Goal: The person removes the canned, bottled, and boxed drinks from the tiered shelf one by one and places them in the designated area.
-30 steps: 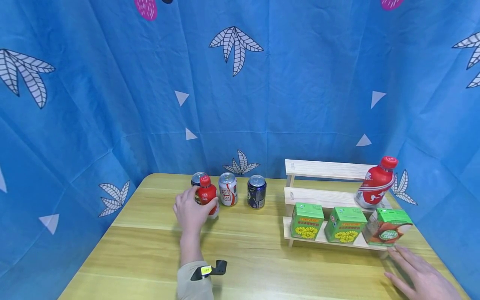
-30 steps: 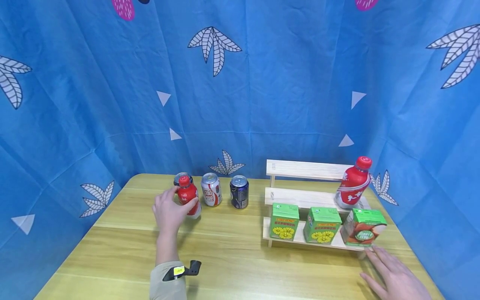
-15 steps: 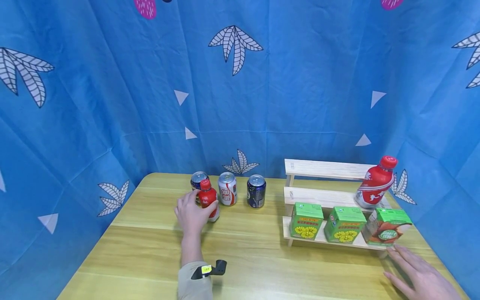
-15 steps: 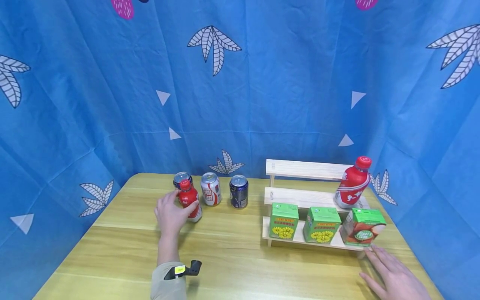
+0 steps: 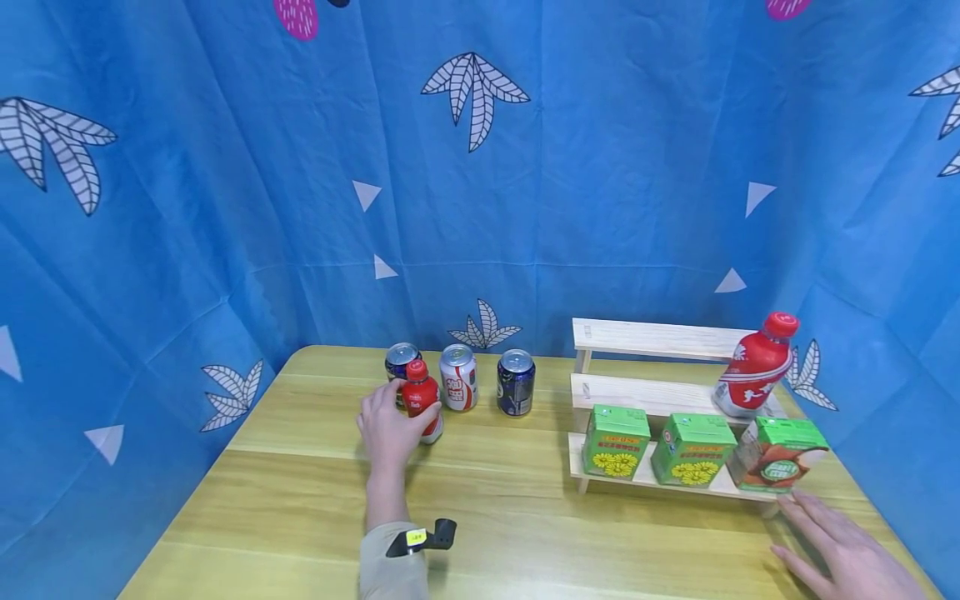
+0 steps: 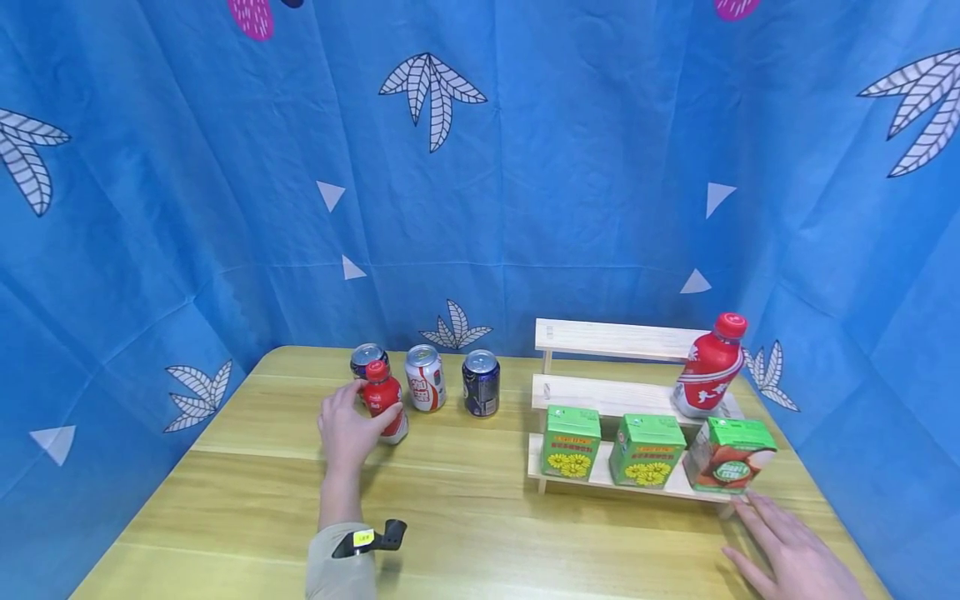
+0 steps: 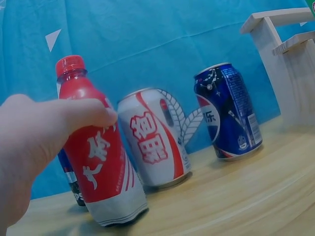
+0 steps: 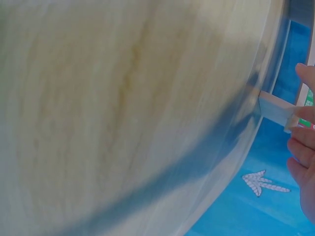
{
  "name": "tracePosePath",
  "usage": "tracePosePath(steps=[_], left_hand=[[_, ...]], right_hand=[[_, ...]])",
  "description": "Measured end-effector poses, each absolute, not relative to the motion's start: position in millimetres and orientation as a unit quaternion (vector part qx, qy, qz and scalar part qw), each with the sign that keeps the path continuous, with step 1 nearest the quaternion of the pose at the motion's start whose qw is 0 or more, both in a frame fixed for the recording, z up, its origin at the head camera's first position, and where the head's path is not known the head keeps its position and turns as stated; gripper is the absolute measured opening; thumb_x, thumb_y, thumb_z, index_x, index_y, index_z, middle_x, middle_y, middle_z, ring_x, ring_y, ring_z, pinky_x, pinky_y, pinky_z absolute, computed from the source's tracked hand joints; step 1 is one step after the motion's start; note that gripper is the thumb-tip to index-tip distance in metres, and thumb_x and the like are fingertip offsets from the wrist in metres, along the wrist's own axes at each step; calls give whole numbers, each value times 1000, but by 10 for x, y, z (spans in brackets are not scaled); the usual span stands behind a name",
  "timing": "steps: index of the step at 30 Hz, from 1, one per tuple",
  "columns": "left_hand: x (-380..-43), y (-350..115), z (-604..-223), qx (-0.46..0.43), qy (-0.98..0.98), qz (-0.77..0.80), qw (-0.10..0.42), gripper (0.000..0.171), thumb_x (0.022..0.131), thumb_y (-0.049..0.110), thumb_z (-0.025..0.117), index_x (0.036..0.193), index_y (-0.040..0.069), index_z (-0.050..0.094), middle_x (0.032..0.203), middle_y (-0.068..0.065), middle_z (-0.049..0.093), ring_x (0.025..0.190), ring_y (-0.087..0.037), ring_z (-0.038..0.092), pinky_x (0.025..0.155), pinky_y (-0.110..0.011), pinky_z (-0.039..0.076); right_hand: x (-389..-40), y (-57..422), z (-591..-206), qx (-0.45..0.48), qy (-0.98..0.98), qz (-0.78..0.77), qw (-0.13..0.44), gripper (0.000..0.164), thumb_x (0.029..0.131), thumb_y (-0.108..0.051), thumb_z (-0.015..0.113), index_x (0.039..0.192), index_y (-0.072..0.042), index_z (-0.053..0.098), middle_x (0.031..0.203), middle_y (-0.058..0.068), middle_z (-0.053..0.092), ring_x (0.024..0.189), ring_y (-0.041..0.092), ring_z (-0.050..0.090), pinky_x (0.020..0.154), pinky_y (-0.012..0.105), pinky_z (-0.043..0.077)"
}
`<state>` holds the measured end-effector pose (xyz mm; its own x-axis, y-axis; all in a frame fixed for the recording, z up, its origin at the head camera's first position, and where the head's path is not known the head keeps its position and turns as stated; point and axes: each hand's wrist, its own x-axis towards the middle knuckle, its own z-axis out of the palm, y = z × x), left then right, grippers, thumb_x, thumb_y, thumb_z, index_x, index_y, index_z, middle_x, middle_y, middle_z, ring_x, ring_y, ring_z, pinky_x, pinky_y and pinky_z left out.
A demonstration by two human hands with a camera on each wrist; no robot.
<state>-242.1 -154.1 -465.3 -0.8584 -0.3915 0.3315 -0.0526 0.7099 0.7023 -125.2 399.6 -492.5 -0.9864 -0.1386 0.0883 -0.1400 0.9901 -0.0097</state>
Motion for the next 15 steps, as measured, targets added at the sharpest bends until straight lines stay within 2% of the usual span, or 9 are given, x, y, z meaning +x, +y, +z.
tracePosePath(steps=[7,15], left_hand=[[-2419,-1575,-4663,119,-894,-371,222,75,74,46,81,133,9,52,136,-14,54,123,-33,41,103,-53,32],[-2409,-1620,-4634,117,-899,-368,207,77,74,51,80,134,11,51,136,-13,54,125,-33,41,103,-53,30]], right_hand=[[-1244,3987,-4912,81,-995,12,59,83,82,-58,68,131,8,53,131,36,48,116,53,48,91,63,44],[-1261,4035,-4963,79,-995,5,53,87,81,-62,66,131,7,53,132,35,49,117,52,48,90,64,44]])
